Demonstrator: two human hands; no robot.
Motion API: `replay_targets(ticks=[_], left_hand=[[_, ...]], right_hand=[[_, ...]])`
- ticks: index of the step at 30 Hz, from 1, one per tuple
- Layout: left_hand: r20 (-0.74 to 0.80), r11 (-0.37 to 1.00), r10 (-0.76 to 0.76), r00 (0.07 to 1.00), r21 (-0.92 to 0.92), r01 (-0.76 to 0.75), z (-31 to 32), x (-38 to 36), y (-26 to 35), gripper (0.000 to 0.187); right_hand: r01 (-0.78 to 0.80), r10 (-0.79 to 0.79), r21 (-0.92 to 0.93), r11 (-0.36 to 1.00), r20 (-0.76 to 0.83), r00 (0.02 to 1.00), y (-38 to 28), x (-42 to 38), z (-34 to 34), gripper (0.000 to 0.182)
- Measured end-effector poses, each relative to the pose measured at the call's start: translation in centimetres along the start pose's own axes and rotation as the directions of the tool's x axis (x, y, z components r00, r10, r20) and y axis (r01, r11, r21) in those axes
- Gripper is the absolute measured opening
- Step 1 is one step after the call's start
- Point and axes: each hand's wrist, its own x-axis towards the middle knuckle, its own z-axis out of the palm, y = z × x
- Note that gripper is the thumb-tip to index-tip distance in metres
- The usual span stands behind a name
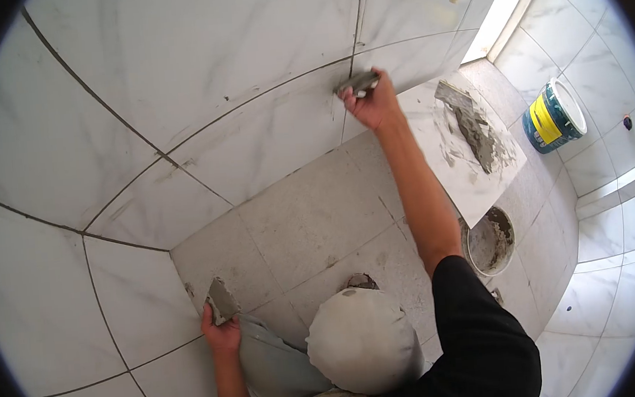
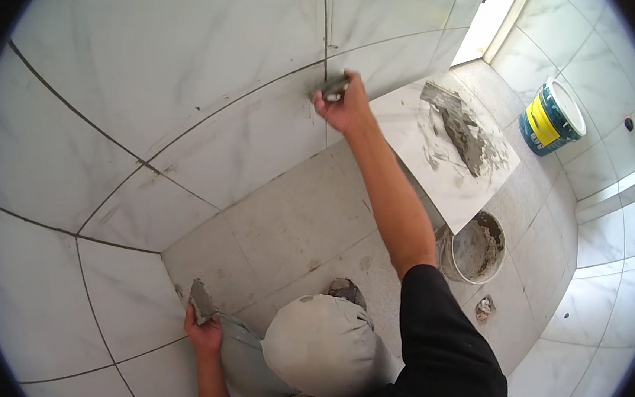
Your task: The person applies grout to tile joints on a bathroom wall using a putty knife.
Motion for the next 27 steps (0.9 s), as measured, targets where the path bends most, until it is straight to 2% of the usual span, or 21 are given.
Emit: replay_targets(ticks=[1,3,7,9,10,12,13,15,16,17,19,20,22,23,25,27], left_hand=[[-0.001,1.0,-0.009,1.0,0.006,0.009,0.0,0.1,0.0,0.032],[-0.022,0.999,-0.023,0.999,0.029,0.024,-0.8,-0.6,0.1,0.032],[0.048,1.0,-0.009,0.999,0.019,0.008,-0.6,-0.6,0.4,0.033],[0.078,1.0,-0.013,0.997,0.027,0.011,-0.3,-0.2,0.2,0.032],[0.057,1.0,-0.009,0.998,0.03,0.007,-0.3,-0.4,0.2,0.032],[0.026,0.999,-0.007,1.0,0.038,0.006,-0.6,-0.5,-0.1,0.032],[-0.026,1.0,0.018,0.999,0.02,-0.018,-1.0,-0.5,-0.1,0.033],[-0.067,0.999,0.036,0.997,0.006,-0.036,-0.8,-0.2,0.2,0.035],[-0.029,1.0,0.024,0.999,0.015,-0.023,-0.7,-0.3,0.1,0.033],[0.011,1.0,0.013,1.0,0.021,-0.013,-0.6,-0.2,-0.1,0.032],[0.014,1.0,-0.002,1.0,0.02,0.002,0.6,-0.3,-0.4,0.032],[0.016,0.999,-0.018,1.0,0.036,0.018,0.8,-0.6,-0.3,0.032],[0.054,0.999,-0.015,0.998,0.035,0.013,0.3,-0.6,-0.4,0.032],[0.093,0.999,-0.011,0.996,0.041,0.007,0.2,-0.4,-0.4,0.033],[0.066,1.0,0.004,0.998,0.029,-0.006,-0.1,-0.3,-0.4,0.033],[0.051,1.0,0.005,0.999,0.024,-0.006,-0.2,0.0,-0.5,0.034]], right_hand=[[0.065,-0.065,0.002,0.998,0.05,0.997,-0.9,-1.3,2.1,0.051],[0.181,-0.141,-0.262,0.948,0.162,0.977,-2.1,-2.9,2.9,0.056],[0.294,-0.274,-0.36,0.885,0.108,0.956,1.6,-5.4,1.0,0.057],[0.305,-0.455,-0.611,0.731,-0.102,0.885,4.3,-4.4,1.1,0.052],[0.306,-0.458,-0.603,0.737,-0.113,0.882,5.4,-3.6,1.9,0.052],[0.431,-0.662,-0.739,0.518,-0.027,0.749,7.5,-1.8,3.5,0.058],[0.425,-0.657,-0.734,0.53,-0.038,0.753,8.5,-1.8,3.2,0.058],[0.441,-0.582,-0.718,0.539,0.061,0.811,9.9,-2.6,2.1,0.062],[0.384,-0.423,-0.647,0.659,0.104,0.9,9.7,-3.0,0.1,0.059],[0.388,-0.426,-0.651,0.653,0.108,0.898,9.3,-3.1,-1.9,0.059],[0.144,-0.204,-0.325,0.935,-0.16,0.966,8.9,-2.6,-5.6,0.05],[0.14,-0.2,-0.329,0.934,-0.157,0.967,8.7,-1.2,-7.5,0.05],[0.005,-0.007,0.034,0.999,0.044,0.999,6.6,2.4,-9.2,0.045],[0.011,-0.013,0.028,1.0,0.052,0.999,5.2,2.9,-7.3,0.045],[0.025,-0.008,0.219,0.975,-0.076,0.997,2.6,2.0,-2.0,0.044],[0.066,-0.053,0.177,0.982,-0.075,0.996,-0.2,-0.7,3.0,0.044]])
